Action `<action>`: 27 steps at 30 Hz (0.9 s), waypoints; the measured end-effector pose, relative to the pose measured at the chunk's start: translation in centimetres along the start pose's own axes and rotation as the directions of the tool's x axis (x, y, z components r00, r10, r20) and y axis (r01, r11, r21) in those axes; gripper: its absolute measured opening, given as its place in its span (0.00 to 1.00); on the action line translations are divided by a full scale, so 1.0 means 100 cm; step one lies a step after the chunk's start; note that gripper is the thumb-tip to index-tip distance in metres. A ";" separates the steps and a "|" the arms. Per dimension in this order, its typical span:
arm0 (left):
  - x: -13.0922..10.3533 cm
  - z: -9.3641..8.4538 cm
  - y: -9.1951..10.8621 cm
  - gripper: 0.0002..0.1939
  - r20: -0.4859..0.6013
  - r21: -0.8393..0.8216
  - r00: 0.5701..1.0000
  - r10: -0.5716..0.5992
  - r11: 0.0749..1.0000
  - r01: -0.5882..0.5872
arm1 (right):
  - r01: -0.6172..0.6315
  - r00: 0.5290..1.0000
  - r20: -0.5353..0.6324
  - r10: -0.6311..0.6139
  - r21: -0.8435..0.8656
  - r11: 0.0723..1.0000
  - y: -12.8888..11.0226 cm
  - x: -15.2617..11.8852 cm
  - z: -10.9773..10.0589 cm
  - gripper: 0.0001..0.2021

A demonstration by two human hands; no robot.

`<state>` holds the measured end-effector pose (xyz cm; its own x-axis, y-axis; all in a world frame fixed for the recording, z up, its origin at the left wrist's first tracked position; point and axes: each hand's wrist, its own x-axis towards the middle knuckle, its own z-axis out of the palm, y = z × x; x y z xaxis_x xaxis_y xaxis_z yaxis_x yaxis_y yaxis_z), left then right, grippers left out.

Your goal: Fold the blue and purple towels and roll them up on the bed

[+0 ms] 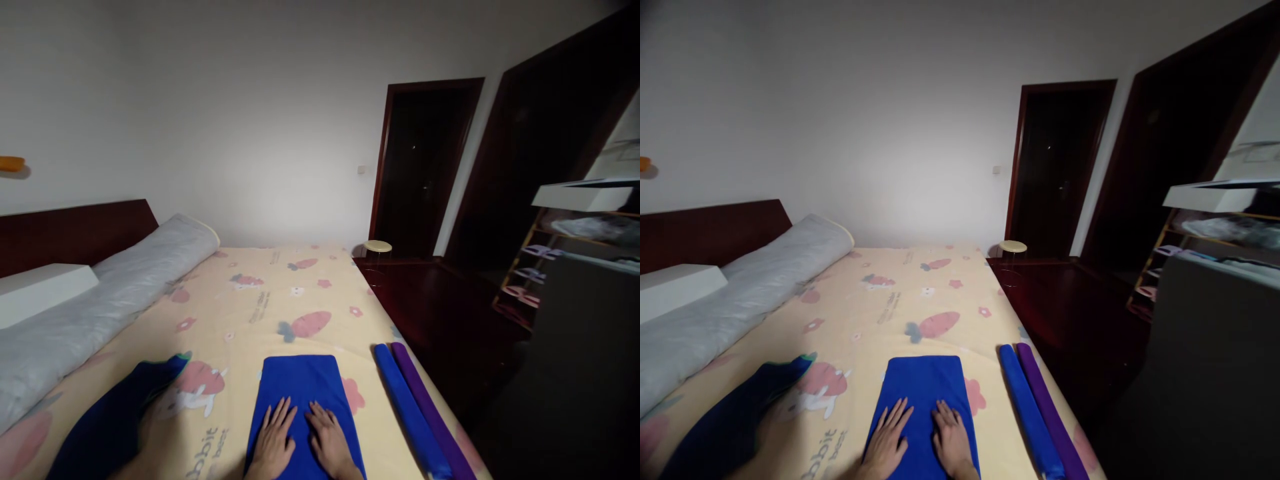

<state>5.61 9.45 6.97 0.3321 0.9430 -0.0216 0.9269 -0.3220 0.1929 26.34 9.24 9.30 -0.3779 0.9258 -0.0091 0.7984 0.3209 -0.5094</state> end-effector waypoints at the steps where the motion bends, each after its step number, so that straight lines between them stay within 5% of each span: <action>1: -0.004 0.001 -0.011 0.41 -0.026 0.015 1.000 -0.003 1.000 0.003 | -0.049 0.998 -0.036 0.048 -0.027 0.998 0.011 -0.002 -0.003 0.28; 4: -0.015 0.003 -0.045 0.39 -0.108 0.057 0.993 -0.042 0.997 0.048 | -0.195 0.974 -0.138 0.182 -0.089 0.977 0.043 -0.007 -0.013 0.26; 8: -0.017 0.003 -0.065 0.31 -0.210 0.087 0.976 -0.062 0.993 0.082 | -0.209 0.973 -0.127 0.194 -0.125 0.970 0.058 -0.010 -0.024 0.26; 12: 0.000 0.002 -0.043 0.28 -0.283 0.063 0.958 -0.048 0.996 0.068 | -0.194 0.975 -0.128 0.179 -0.110 0.975 0.035 -0.001 -0.020 0.26; 17: 0.028 0.008 0.008 0.40 -0.145 -0.022 0.989 0.006 1.000 -0.009 | 0.043 0.999 0.003 -0.043 0.012 0.999 -0.005 0.017 0.005 0.29; 20: 0.035 0.012 0.016 0.42 -0.060 -0.036 0.998 0.014 0.999 -0.016 | 0.130 0.990 0.038 -0.132 0.056 0.990 -0.009 0.025 0.014 0.29; 24: 0.028 0.007 -0.013 0.38 -0.068 0.010 0.996 -0.060 0.998 0.061 | -0.055 0.998 -0.047 0.052 -0.054 0.997 0.021 0.031 0.009 0.28; 27: 0.018 0.000 -0.048 0.36 -0.108 0.045 0.979 -0.171 0.983 0.177 | -0.256 0.955 -0.187 0.230 -0.127 0.958 0.053 0.033 0.000 0.26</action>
<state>1.81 12.72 6.01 0.1474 0.9877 0.0520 0.9780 -0.1534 0.1412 29.34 14.04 6.61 -0.0894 0.9954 0.0348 0.9214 0.0959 -0.3766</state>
